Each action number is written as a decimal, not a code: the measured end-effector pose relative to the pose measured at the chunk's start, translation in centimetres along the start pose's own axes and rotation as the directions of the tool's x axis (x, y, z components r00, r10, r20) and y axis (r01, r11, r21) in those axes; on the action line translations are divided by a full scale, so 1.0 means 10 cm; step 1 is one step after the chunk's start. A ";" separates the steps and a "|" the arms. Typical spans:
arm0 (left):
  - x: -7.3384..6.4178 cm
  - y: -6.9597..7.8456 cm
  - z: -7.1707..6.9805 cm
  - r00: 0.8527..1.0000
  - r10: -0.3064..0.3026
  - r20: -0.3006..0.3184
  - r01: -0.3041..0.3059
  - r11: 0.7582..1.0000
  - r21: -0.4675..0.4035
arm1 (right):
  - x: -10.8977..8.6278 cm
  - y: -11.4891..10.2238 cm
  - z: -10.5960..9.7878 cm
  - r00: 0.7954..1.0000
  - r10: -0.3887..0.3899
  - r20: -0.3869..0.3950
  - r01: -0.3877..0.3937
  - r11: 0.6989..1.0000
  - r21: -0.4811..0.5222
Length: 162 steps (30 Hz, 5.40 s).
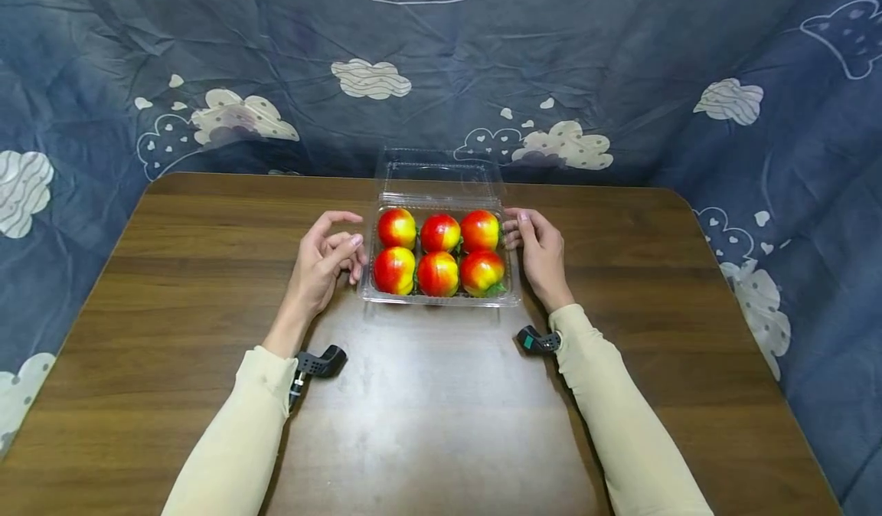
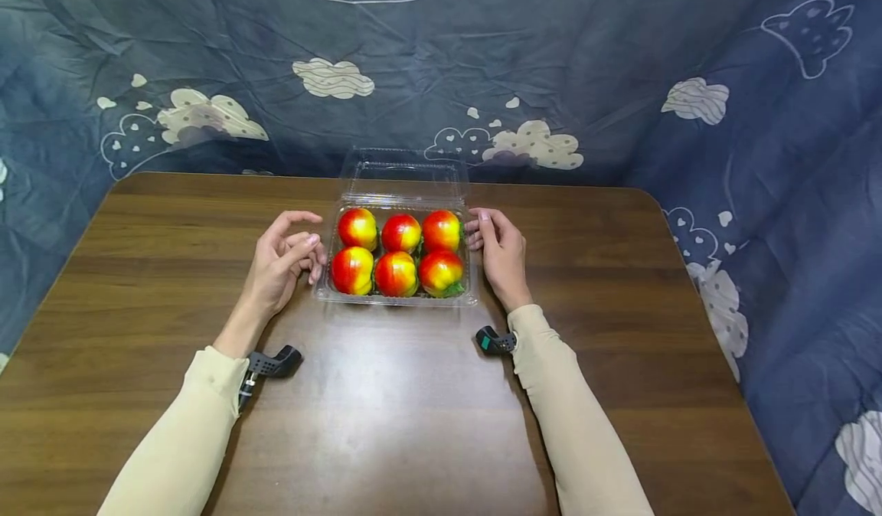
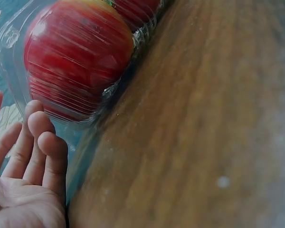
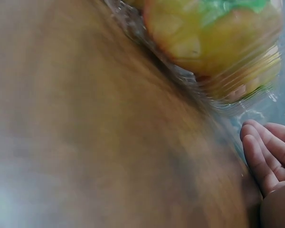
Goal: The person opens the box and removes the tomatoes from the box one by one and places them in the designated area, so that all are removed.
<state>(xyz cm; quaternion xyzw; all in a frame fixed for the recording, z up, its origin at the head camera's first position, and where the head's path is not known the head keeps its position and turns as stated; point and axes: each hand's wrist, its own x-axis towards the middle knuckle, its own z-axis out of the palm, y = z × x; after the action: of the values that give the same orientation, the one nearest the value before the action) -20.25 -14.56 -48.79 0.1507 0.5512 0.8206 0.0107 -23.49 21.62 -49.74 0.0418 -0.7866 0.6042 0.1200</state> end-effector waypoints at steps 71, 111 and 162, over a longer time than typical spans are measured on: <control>-0.01 0.01 0.01 0.998 -0.017 0.065 0.012 0.997 0.081 | -0.76 -0.43 0.21 0.895 -0.446 0.001 0.425 0.854 -0.301; -0.02 0.03 0.04 0.998 -0.034 0.060 0.030 0.998 0.057 | -0.78 -1.01 0.03 0.891 -0.419 -0.176 0.406 0.908 -0.109; -0.02 0.03 0.00 0.998 -0.026 0.057 0.024 0.999 0.026 | 0.04 -0.25 -0.25 0.975 -0.200 -0.095 0.130 0.863 -0.488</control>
<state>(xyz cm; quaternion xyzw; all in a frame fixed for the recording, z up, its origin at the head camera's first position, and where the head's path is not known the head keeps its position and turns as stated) -20.01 -14.73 -48.53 0.1672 0.5627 0.8088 0.0348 -23.05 23.38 -46.70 0.0350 -0.8944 0.3797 0.2337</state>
